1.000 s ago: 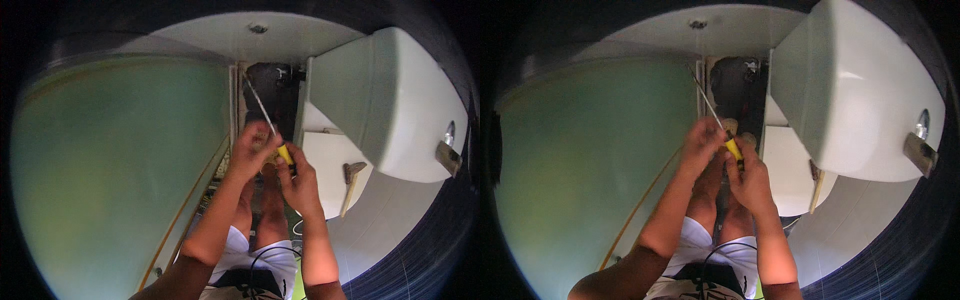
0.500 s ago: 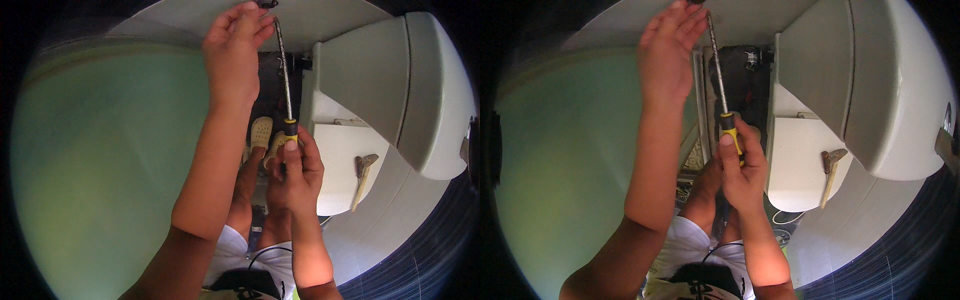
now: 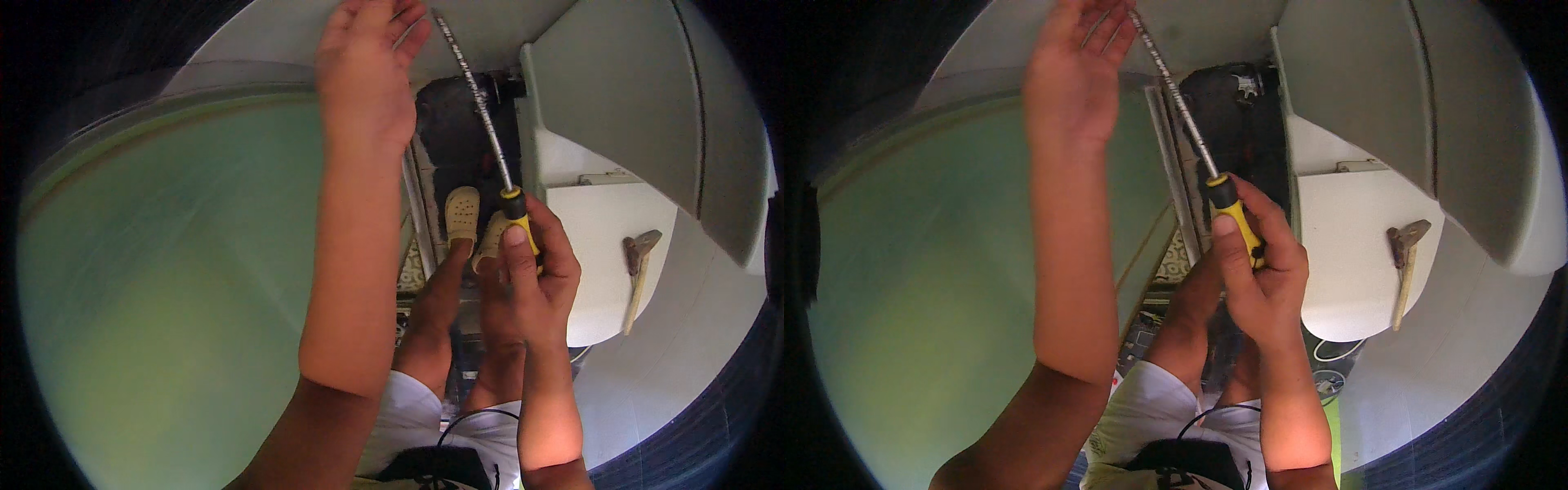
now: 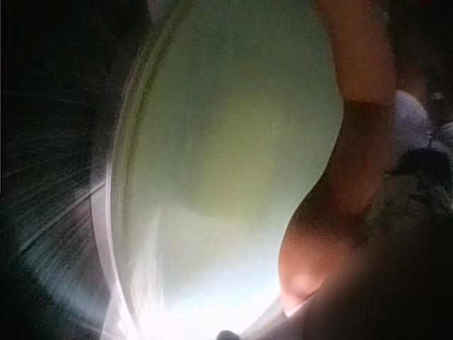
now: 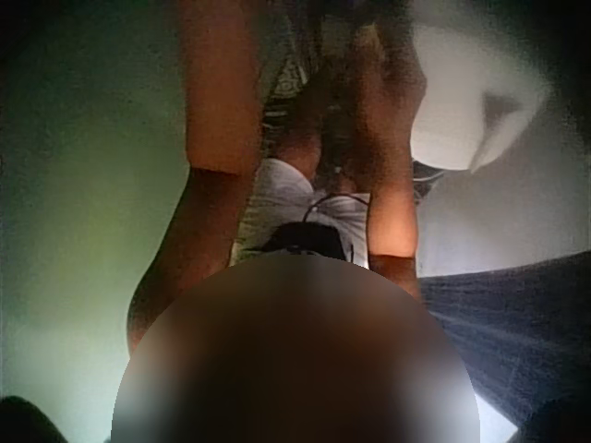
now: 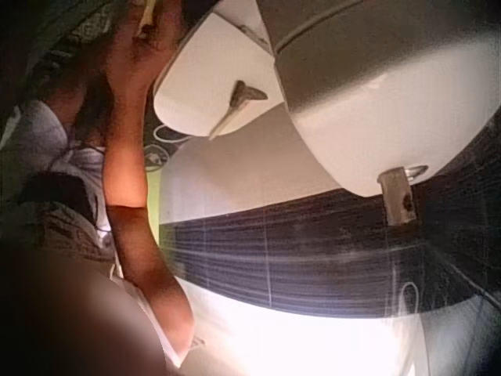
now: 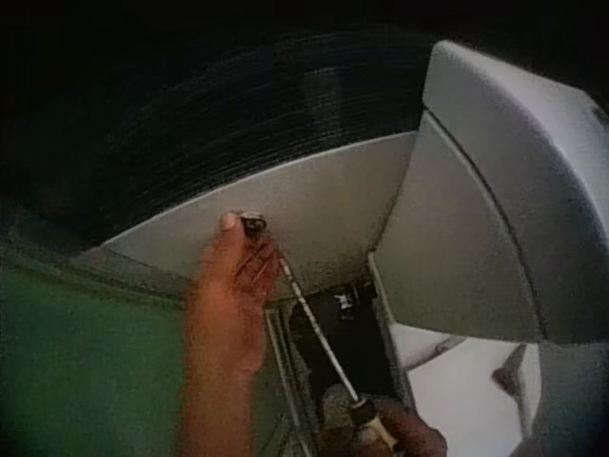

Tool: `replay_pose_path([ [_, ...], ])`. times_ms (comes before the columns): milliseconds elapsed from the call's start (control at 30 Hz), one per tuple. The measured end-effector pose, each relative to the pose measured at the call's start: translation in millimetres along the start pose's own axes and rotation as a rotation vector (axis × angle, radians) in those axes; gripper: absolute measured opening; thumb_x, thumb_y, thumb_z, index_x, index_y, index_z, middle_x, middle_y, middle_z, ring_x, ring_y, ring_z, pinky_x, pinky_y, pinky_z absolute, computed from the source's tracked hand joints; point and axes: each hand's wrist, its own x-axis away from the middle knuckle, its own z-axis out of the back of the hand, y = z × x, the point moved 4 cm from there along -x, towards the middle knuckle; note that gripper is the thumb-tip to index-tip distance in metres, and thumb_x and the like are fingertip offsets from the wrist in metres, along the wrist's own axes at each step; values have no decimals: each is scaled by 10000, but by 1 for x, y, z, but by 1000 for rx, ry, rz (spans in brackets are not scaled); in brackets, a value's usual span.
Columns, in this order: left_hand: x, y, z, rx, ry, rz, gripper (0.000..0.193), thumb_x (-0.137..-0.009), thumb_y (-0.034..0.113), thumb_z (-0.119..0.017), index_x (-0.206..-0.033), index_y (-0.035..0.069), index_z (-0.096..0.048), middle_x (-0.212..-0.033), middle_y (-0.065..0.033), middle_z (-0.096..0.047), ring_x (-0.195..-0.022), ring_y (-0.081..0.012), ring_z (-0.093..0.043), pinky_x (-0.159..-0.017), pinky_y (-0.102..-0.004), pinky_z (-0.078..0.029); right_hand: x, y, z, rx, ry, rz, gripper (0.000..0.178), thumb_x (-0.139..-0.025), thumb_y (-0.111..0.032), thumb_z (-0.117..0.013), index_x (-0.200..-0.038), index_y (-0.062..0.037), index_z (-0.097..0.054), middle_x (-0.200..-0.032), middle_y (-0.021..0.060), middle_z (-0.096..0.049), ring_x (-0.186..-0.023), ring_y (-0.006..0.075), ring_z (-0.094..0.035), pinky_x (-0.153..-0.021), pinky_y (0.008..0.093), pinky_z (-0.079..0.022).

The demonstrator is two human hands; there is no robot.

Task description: The person kneels to disconnect a water supply line from the toilet base, then uses a screwdriver to remove the flush button assembly from the top of the toilet tank.

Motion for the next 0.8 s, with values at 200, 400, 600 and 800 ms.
replay_pose_path([
  [200,-9,9,20,-15,-21,-3,218,-992,276,-676,-1006,58,-670,-958,-96,-707,-942,-196,-683,-882,-312,-571,3,3,-39,-62,-45,69,378,-987,-163,-674,-1330,-14,-618,-1032,31,-689,-901,61,-580,-805,226,-480],
  [400,-7,8,40,97,21,31,223,-997,255,-665,-993,32,-666,-910,-107,-729,-875,-191,-721,-809,-292,-610,3,14,-73,-56,-49,6,371,-992,-161,-669,-1334,-24,-618,-984,12,-683,-855,41,-560,-760,211,-471],
  [600,-10,9,33,171,-48,37,223,-1019,236,-627,-1018,15,-654,-920,-120,-731,-887,-199,-726,-815,-297,-621,-1,15,-77,-136,-52,-22,373,-1000,-164,-660,-1341,-20,-610,-1021,13,-686,-885,46,-566,-791,212,-472],
  [800,-10,4,37,145,-36,27,245,-1028,245,-608,-1036,3,-649,-944,-134,-734,-898,-207,-728,-816,-307,-628,-1,17,-80,-166,-24,-25,371,-1005,-187,-656,-1329,-11,-612,-964,16,-675,-830,51,-568,-736,215,-471],
])
